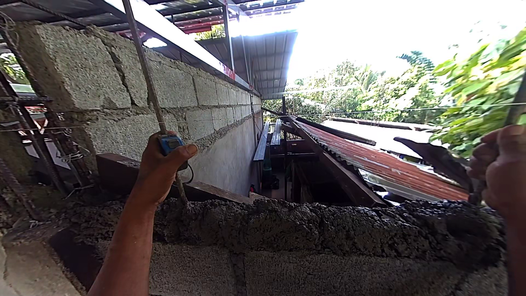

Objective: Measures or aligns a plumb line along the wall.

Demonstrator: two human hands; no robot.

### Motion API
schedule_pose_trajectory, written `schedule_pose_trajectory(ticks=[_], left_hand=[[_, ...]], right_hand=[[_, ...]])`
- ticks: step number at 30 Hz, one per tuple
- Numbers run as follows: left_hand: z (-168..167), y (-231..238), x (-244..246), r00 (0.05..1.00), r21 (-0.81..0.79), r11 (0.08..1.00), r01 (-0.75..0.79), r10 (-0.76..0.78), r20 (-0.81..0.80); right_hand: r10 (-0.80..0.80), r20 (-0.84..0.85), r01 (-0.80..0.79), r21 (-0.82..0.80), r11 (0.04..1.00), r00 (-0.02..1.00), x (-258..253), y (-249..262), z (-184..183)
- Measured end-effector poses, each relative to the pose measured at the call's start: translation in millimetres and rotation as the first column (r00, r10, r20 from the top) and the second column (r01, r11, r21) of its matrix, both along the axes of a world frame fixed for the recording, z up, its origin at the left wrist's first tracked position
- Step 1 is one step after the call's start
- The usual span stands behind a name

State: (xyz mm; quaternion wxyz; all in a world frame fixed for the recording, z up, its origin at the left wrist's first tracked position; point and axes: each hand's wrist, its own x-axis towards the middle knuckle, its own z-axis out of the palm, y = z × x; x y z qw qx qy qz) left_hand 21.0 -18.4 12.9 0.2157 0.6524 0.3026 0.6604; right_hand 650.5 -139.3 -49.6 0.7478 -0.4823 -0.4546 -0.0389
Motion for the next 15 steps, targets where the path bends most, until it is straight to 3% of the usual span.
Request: schedule_pose_trajectory(ticks=[15], left_hand=[[-0.1, 0.3, -0.6, 1.0, -0.003, 1.0, -0.001, 0.001, -0.006]], right_hand=[[-0.001, 0.0, 0.001, 0.007, 1.0, 1.0, -1.2, -0.7, 0.4]])
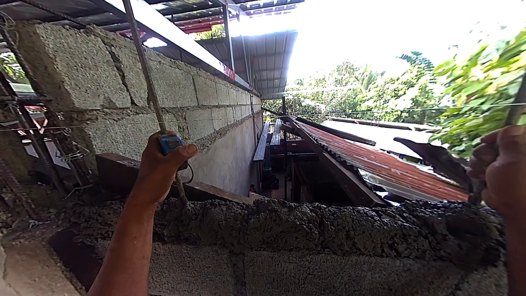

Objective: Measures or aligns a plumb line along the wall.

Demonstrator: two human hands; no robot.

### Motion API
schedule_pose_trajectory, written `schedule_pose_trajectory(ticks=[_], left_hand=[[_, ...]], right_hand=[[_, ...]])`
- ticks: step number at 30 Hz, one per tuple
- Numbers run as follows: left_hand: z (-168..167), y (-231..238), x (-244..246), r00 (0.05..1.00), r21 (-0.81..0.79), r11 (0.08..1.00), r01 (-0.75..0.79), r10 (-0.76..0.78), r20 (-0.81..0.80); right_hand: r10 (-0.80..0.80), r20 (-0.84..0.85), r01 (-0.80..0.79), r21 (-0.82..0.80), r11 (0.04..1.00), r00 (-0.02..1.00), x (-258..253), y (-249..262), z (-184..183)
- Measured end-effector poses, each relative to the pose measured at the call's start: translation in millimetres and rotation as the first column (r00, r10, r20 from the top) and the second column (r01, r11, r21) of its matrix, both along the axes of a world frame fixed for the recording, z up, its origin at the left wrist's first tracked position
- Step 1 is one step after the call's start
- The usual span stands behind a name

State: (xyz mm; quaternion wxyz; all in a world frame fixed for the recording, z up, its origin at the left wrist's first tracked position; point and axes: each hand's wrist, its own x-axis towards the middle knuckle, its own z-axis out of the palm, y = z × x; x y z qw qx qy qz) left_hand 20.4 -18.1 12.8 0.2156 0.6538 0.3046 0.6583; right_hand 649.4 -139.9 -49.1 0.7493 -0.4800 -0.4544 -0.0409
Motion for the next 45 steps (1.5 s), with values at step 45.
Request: schedule_pose_trajectory(ticks=[45], left_hand=[[-0.4, -1.2, -0.2, 1.0, 0.004, 1.0, 0.017, -0.017, 0.006]], right_hand=[[0.002, -0.016, -0.002, -0.006, 1.0, 1.0, 5.9, 2.3, -4.2]])
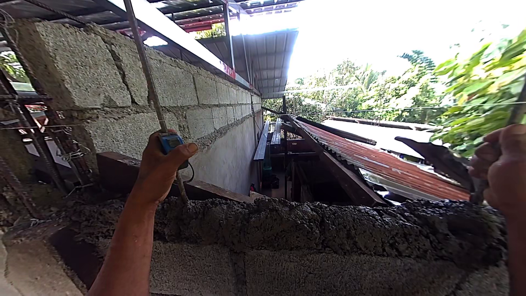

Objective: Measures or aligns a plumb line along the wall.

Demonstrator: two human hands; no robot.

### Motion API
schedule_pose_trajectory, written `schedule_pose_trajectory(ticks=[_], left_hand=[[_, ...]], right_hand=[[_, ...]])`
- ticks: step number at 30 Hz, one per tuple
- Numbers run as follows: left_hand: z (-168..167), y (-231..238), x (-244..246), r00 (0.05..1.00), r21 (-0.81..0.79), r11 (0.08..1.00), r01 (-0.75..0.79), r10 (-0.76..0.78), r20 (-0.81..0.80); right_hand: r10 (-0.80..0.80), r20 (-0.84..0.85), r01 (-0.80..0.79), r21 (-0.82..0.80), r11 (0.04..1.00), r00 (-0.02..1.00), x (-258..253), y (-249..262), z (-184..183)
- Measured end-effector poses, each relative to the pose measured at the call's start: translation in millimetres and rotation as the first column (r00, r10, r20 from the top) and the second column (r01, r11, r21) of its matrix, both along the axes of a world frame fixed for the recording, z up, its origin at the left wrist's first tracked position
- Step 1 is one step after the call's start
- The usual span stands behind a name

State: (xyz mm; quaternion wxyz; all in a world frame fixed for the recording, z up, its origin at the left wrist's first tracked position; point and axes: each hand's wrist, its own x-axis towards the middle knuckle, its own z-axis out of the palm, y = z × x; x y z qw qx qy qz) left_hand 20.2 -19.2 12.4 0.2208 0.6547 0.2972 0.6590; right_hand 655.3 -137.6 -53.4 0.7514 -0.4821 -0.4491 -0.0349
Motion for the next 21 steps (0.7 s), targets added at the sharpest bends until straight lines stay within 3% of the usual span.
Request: schedule_pose_trajectory(ticks=[21], left_hand=[[0.5, -0.2, 0.3, 1.0, -0.009, 1.0, -0.013, 0.013, -0.003]], right_hand=[[0.009, 0.025, -0.009, 0.0, 1.0, 1.0, 3.0, 1.1, -1.0]])
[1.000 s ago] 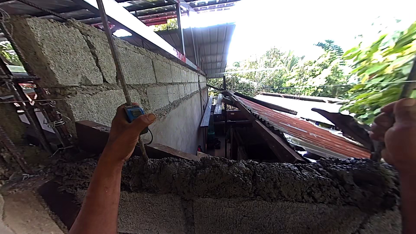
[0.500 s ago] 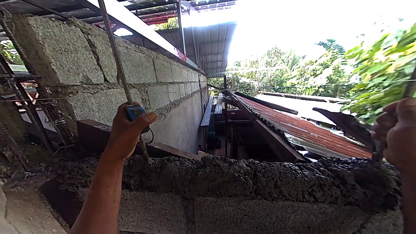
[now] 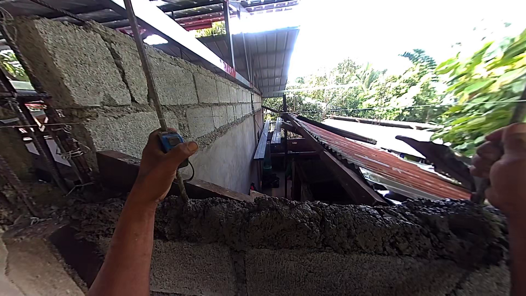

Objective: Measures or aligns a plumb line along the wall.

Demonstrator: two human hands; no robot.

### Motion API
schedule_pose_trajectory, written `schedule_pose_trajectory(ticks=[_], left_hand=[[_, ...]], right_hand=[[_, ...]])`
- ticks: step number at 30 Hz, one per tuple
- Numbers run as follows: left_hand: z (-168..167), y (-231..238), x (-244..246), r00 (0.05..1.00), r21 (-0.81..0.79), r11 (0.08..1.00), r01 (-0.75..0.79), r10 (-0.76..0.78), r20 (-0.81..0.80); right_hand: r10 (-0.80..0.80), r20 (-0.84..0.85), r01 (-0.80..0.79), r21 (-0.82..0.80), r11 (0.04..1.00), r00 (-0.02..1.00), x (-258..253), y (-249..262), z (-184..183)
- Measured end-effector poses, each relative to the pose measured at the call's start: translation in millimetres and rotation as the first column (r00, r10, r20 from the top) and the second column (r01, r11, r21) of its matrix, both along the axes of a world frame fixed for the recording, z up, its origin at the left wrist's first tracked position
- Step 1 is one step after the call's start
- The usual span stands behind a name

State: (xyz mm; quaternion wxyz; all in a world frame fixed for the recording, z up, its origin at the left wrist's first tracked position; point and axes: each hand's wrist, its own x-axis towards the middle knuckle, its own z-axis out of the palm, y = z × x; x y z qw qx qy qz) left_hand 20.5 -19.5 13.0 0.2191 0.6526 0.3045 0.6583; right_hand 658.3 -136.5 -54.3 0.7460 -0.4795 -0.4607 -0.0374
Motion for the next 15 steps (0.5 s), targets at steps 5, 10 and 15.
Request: schedule_pose_trajectory(ticks=[5, 10, 15], left_hand=[[0.4, -0.4, 0.2, 1.0, -0.003, 1.0, -0.002, 0.002, -0.001], [1.0, -1.8, 0.7, 1.0, -0.009, 1.0, -0.007, 0.006, -0.003], [0.6, -0.6, 0.3, 1.0, -0.009, 1.0, -0.002, 0.002, 0.001]], right_hand=[[-0.005, -0.009, 0.005, 0.002, 1.0, 1.0, 1.4, 0.7, -0.2], [-0.01, 0.002, 0.01, 0.001, 1.0, 1.0, 0.0, -0.2, -1.0], [-0.015, 0.001, 0.015, -0.005, 1.0, 1.0, 0.4, -0.7, -1.9]])
